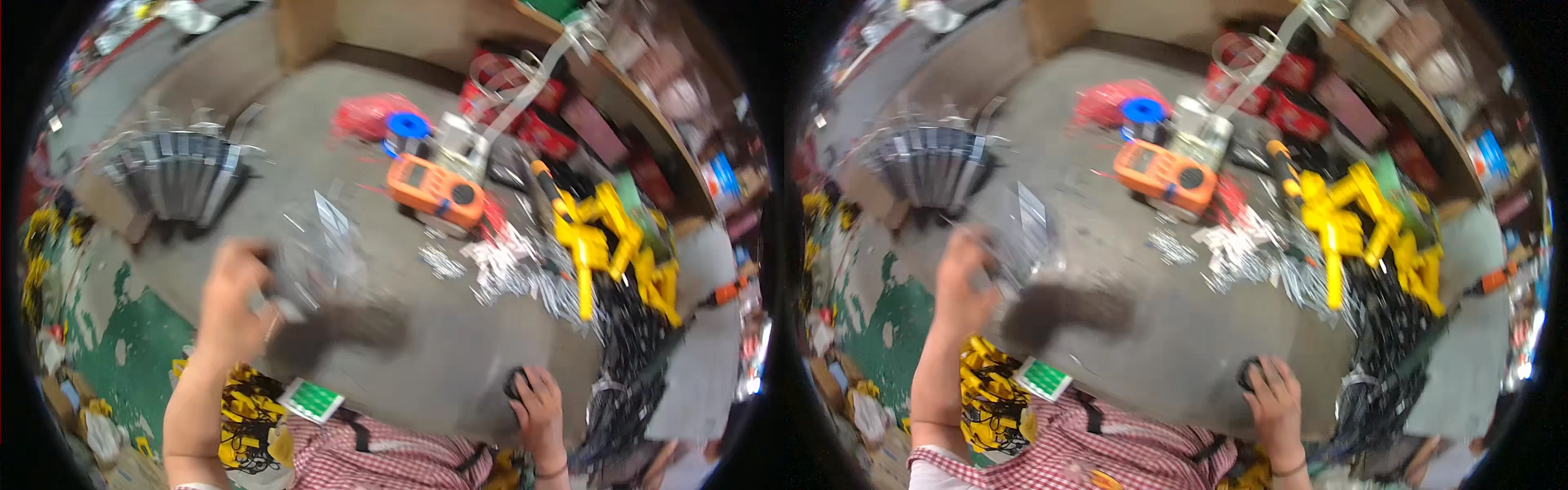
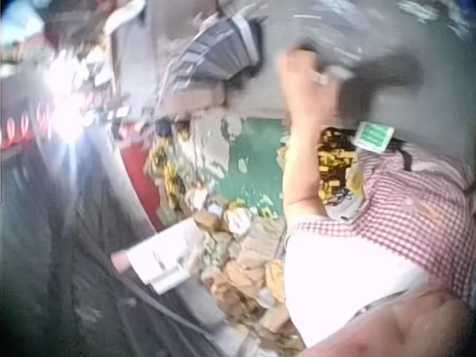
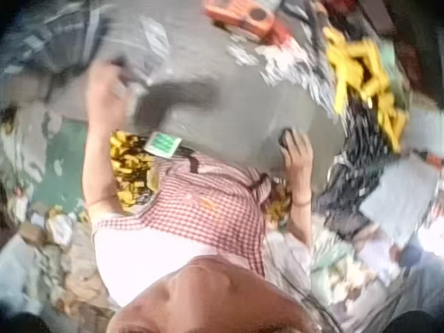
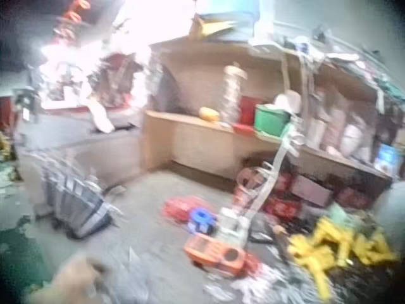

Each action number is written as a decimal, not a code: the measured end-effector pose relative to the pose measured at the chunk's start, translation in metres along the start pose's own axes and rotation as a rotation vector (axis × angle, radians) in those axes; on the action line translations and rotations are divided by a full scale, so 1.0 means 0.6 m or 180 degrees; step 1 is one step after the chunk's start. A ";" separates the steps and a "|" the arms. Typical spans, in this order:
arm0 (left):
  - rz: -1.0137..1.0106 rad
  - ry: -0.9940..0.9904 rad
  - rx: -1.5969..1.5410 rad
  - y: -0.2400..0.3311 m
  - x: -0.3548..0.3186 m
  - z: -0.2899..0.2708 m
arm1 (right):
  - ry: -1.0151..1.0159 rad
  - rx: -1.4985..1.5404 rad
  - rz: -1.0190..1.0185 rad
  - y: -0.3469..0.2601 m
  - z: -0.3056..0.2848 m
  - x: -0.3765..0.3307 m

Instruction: The person assembles an electrical tool by fastening a metal head to a plastic casing with an electric screwdriver, soldering wires inside the handle using a soldering iron, and securing the casing halves together with screws.

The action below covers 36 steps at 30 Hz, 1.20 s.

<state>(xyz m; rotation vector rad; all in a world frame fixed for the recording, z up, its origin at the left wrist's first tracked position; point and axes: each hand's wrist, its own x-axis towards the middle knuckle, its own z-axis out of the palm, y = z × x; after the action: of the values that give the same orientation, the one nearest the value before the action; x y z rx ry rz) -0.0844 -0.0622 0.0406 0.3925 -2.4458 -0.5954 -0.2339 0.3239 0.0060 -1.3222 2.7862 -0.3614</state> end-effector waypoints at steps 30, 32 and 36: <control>0.1385 -0.1916 -0.0290 0.244 -0.057 0.243 | -0.0443 0.3485 0.0795 -0.014 0.012 0.054; 0.1393 -0.1705 -0.0426 0.250 -0.057 0.257 | -0.0094 0.2622 0.1118 0.069 -0.002 0.116; 0.1327 -0.1982 -0.0748 0.288 -0.036 0.279 | 0.1986 -0.0462 0.1139 0.243 -0.014 0.192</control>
<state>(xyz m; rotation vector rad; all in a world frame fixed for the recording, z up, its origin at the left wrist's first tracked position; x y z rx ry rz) -0.1924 0.1490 -0.0060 -0.4608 -2.8593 -0.9014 -0.4192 0.3259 -0.0108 -0.7876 3.5357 -0.6554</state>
